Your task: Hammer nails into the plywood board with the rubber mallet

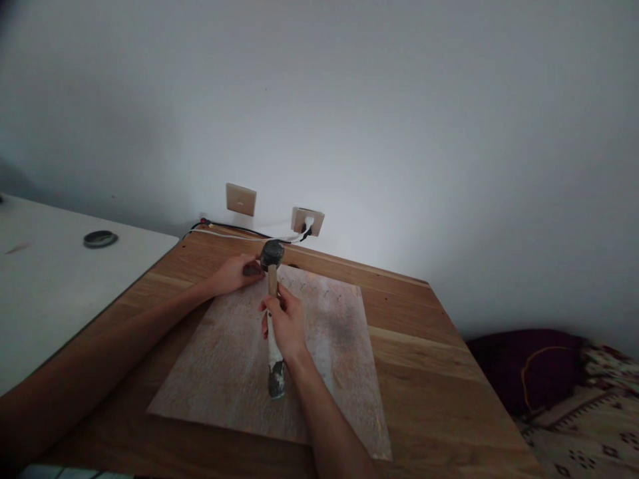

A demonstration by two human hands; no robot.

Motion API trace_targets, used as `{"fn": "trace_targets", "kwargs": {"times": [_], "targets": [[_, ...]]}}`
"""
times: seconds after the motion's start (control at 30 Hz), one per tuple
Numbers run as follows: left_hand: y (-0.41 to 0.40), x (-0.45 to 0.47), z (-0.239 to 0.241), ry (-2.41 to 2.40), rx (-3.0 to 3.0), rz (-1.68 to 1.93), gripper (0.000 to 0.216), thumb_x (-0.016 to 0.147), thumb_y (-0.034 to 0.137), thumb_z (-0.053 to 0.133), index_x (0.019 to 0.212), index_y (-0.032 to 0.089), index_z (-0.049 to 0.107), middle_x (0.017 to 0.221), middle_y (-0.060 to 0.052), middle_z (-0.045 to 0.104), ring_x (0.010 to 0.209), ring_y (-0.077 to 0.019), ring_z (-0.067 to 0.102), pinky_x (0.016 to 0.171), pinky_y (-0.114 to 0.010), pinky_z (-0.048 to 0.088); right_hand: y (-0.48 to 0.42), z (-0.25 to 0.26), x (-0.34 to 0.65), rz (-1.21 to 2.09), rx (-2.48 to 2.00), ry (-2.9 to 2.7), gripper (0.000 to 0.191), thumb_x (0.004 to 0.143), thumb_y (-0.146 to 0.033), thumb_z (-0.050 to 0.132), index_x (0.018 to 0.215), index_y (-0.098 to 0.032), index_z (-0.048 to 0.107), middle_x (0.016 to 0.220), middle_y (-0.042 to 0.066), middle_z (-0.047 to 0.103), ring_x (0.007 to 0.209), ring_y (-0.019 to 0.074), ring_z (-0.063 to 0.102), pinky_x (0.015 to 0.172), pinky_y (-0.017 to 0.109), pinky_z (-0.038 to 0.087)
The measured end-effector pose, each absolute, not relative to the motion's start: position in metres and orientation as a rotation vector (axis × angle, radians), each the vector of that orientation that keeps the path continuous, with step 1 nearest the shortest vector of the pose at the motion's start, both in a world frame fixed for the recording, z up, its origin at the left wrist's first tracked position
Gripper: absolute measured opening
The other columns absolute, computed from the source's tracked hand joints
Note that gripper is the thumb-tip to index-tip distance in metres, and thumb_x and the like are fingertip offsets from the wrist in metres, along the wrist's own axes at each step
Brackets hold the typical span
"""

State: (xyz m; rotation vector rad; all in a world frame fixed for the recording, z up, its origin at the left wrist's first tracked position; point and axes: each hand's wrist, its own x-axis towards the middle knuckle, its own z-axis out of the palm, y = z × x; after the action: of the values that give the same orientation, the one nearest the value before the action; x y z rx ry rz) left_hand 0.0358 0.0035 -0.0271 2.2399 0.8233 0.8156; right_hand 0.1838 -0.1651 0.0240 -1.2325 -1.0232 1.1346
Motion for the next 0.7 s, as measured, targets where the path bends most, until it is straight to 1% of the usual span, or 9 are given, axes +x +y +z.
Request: {"fn": "trace_targets", "kwargs": {"times": [0.1, 0.2, 0.27, 0.33, 0.43, 0.5, 0.63, 0.7], "targets": [[0.003, 0.036, -0.026, 0.815, 2.223, 0.837, 0.044, 0.079, 0.031, 0.071, 0.121, 0.021, 0.067, 0.097, -0.005, 0.081, 0.095, -0.0247, 0.074, 0.092, -0.036, 0.054, -0.166, 0.017, 0.184, 1.138, -1.223, -1.014, 0.021, 0.080, -0.041, 0.061, 0.076, -0.021, 0.059, 0.064, -0.006, 0.059, 0.032, 0.0051, 0.044, 0.029, 0.019, 0.038], [0.004, 0.036, -0.027, 0.802, 2.203, 0.844, 0.049, 0.078, 0.032, 0.073, 0.125, 0.019, 0.065, 0.099, -0.005, 0.080, 0.095, -0.0249, 0.074, 0.090, -0.036, 0.054, -0.167, 0.017, 0.185, 1.093, -1.211, -1.043, 0.018, 0.083, -0.039, 0.061, 0.083, -0.021, 0.061, 0.067, -0.006, 0.060, 0.032, 0.0050, 0.045, 0.029, 0.018, 0.036], [0.005, 0.036, -0.028, 0.820, 2.200, 0.840, 0.048, 0.078, 0.035, 0.073, 0.123, 0.019, 0.066, 0.097, -0.006, 0.080, 0.091, -0.0252, 0.074, 0.088, -0.036, 0.055, -0.167, 0.016, 0.184, 1.071, -1.216, -1.075, 0.018, 0.083, -0.038, 0.061, 0.090, -0.021, 0.063, 0.069, -0.007, 0.061, 0.032, 0.0054, 0.046, 0.029, 0.019, 0.036], [0.006, 0.036, -0.029, 0.832, 2.192, 0.846, 0.046, 0.078, 0.038, 0.073, 0.119, 0.019, 0.067, 0.095, -0.005, 0.080, 0.090, -0.0256, 0.074, 0.087, -0.037, 0.055, -0.167, 0.013, 0.182, 1.068, -1.236, -1.100, 0.018, 0.083, -0.037, 0.060, 0.091, -0.021, 0.063, 0.070, -0.006, 0.061, 0.032, 0.0063, 0.048, 0.029, 0.019, 0.037], [0.008, 0.036, -0.032, 0.819, 2.182, 0.860, 0.043, 0.077, 0.042, 0.073, 0.114, 0.020, 0.069, 0.100, -0.005, 0.080, 0.095, -0.0267, 0.074, 0.089, -0.037, 0.055, -0.166, 0.009, 0.181, 1.081, -1.292, -1.129, 0.012, 0.082, -0.034, 0.059, 0.080, -0.022, 0.060, 0.060, -0.007, 0.058, 0.032, 0.0077, 0.047, 0.029, 0.020, 0.037], [0.009, 0.036, -0.033, 0.807, 2.176, 0.856, 0.040, 0.077, 0.042, 0.072, 0.111, 0.021, 0.070, 0.103, -0.005, 0.079, 0.096, -0.0270, 0.074, 0.089, -0.037, 0.056, -0.166, 0.008, 0.180, 1.090, -1.314, -1.130, 0.012, 0.081, -0.032, 0.058, 0.076, -0.022, 0.058, 0.056, -0.008, 0.055, 0.032, 0.0082, 0.047, 0.029, 0.019, 0.036], [0.010, 0.035, -0.033, 0.801, 2.182, 0.845, 0.032, 0.077, 0.043, 0.072, 0.099, 0.020, 0.073, 0.106, -0.006, 0.079, 0.096, -0.0267, 0.074, 0.090, -0.037, 0.056, -0.167, 0.010, 0.178, 1.096, -1.288, -1.096, 0.014, 0.080, -0.035, 0.060, 0.084, -0.022, 0.061, 0.067, -0.006, 0.063, 0.033, 0.0077, 0.048, 0.029, 0.020, 0.037], [0.010, 0.035, -0.033, 0.804, 2.182, 0.851, 0.032, 0.078, 0.043, 0.072, 0.100, 0.021, 0.073, 0.103, -0.006, 0.080, 0.096, -0.0267, 0.074, 0.091, -0.037, 0.056, -0.167, 0.011, 0.178, 1.096, -1.296, -1.090, 0.016, 0.079, -0.035, 0.060, 0.086, -0.021, 0.061, 0.069, -0.005, 0.064, 0.033, 0.0073, 0.048, 0.028, 0.020, 0.037]]}}
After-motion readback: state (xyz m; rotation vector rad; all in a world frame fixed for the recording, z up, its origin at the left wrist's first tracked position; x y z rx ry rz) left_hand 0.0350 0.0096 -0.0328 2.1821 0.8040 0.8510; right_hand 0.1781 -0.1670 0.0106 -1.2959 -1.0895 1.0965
